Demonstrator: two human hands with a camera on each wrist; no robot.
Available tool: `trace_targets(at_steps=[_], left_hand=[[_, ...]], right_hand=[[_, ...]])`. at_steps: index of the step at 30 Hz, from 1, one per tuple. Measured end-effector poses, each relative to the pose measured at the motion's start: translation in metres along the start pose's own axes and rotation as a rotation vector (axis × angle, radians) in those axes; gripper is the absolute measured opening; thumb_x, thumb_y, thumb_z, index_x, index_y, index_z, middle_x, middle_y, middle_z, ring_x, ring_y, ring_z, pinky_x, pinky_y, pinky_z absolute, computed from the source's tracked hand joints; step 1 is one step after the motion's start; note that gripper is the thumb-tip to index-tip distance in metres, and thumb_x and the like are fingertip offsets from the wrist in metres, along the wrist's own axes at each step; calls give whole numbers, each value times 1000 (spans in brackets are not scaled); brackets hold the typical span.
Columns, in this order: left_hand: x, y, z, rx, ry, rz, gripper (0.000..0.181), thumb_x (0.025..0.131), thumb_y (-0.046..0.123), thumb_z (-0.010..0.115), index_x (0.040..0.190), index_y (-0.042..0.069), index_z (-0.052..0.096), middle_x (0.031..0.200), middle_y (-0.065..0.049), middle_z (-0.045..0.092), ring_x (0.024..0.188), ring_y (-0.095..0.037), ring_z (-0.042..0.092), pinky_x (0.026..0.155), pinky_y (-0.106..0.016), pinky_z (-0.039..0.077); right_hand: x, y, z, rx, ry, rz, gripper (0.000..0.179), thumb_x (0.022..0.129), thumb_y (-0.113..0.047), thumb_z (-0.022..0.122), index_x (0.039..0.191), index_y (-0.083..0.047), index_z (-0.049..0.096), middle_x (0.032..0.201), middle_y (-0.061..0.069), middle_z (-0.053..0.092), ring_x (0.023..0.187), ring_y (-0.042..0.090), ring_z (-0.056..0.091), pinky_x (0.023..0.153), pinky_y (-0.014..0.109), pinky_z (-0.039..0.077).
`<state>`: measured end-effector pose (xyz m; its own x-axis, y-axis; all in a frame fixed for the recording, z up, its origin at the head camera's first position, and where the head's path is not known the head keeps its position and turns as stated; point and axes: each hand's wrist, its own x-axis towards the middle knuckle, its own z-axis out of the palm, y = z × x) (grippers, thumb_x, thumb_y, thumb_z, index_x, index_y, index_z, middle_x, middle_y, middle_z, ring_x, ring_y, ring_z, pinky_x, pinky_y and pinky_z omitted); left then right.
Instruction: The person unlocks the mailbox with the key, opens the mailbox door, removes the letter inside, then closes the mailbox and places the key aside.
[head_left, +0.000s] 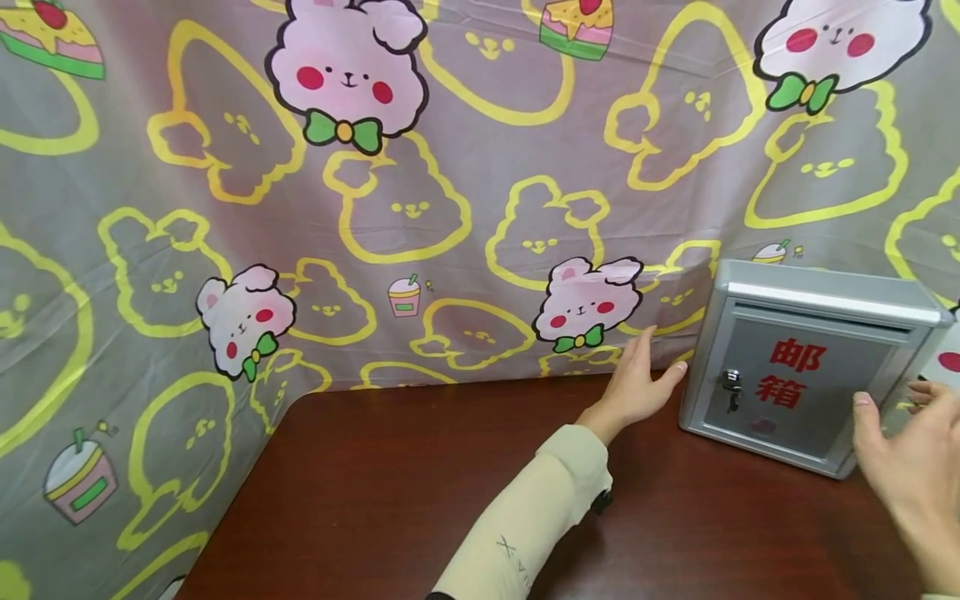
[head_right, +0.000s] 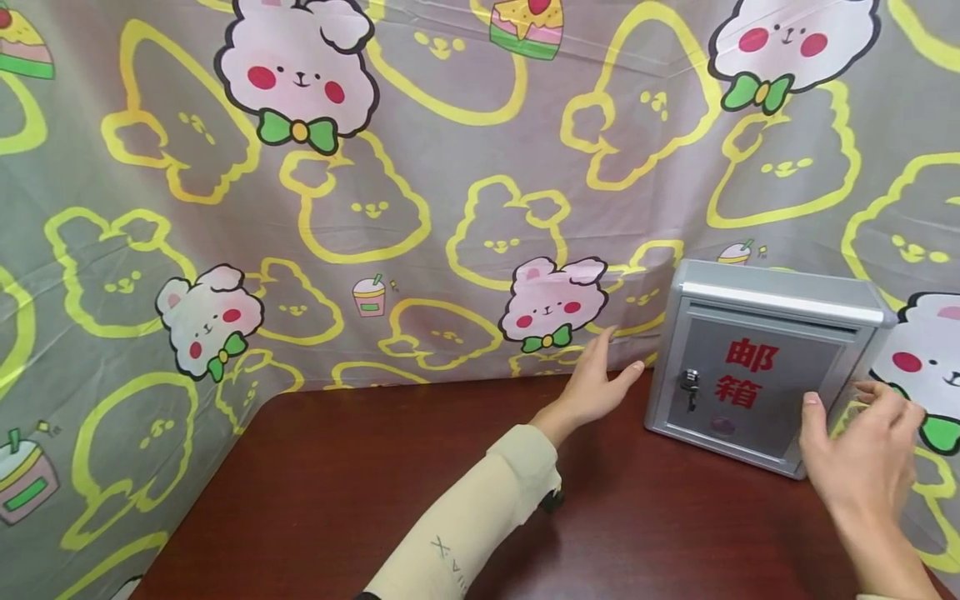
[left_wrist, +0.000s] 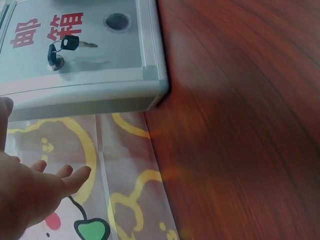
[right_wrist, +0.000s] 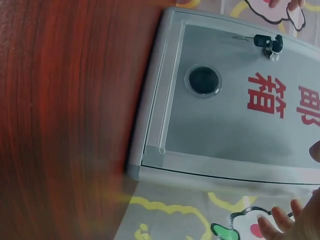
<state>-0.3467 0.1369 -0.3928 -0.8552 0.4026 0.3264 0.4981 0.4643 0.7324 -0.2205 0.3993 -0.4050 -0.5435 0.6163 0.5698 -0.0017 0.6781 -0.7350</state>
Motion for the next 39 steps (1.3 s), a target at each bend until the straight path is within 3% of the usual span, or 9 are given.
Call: trace_targets(at_steps=[1,3,6,9,13,21,28,33,39], left_hand=[[2,2,2,-15,-4,-2,73,102,49,56,163,27,23,163,3,31,146,-14,37,116,-37,40],[4,5,6,-38,-16,-3,74,102,49,56,163,28,22,164,5,29,147,-14,36,117,-38,39],[5,7,10,-47,-30,2,75,102,48,56,164,27,20,165,6,27,148,-13,34,118,-38,38],[6,9,14,-44,-26,9,75,102,47,57,164,27,20,165,5,28,149,-13,33,118,-36,37],[5,16,17,-48,-25,19,76,101,44,59,164,26,20,164,3,30,148,-13,34,118,-33,37],[11,26,23,-36,-62,118,77,102,37,59,165,22,17,163,3,33,145,-8,39,116,-25,36],[19,35,28,-12,-85,132,77,101,36,60,164,22,19,164,6,32,147,-6,32,117,-23,33],[22,40,32,-12,-86,106,77,99,35,61,163,20,20,162,4,35,146,-7,35,116,-23,34],[23,40,35,24,-55,109,76,100,32,61,163,18,21,160,-1,38,144,-9,38,115,-20,33]], right_hand=[[1,2,0,19,2,33,57,92,-20,62,145,-11,43,121,-17,40,110,-4,39,93,20,30],[4,4,0,60,-9,76,64,93,-20,62,151,-16,36,134,-9,45,127,13,46,107,23,29],[8,6,1,72,-65,99,73,94,-20,60,158,-12,25,156,16,35,143,38,36,120,38,25],[12,8,2,63,-128,88,81,95,-21,59,161,-6,14,162,24,26,142,49,33,121,56,23],[13,10,4,21,-203,76,83,98,-25,56,161,-2,8,160,34,23,141,58,29,117,68,23],[13,19,6,-12,-272,62,72,99,-27,55,152,5,17,134,45,38,124,65,37,95,73,30],[15,17,6,-10,-283,89,77,101,-28,52,157,-1,8,141,46,33,129,66,34,103,74,28],[16,16,6,-19,-290,106,80,101,-29,51,160,-5,2,144,47,30,131,66,32,107,75,27],[15,20,6,-23,-286,44,72,101,-26,50,154,3,9,129,52,37,118,70,37,94,76,30]])
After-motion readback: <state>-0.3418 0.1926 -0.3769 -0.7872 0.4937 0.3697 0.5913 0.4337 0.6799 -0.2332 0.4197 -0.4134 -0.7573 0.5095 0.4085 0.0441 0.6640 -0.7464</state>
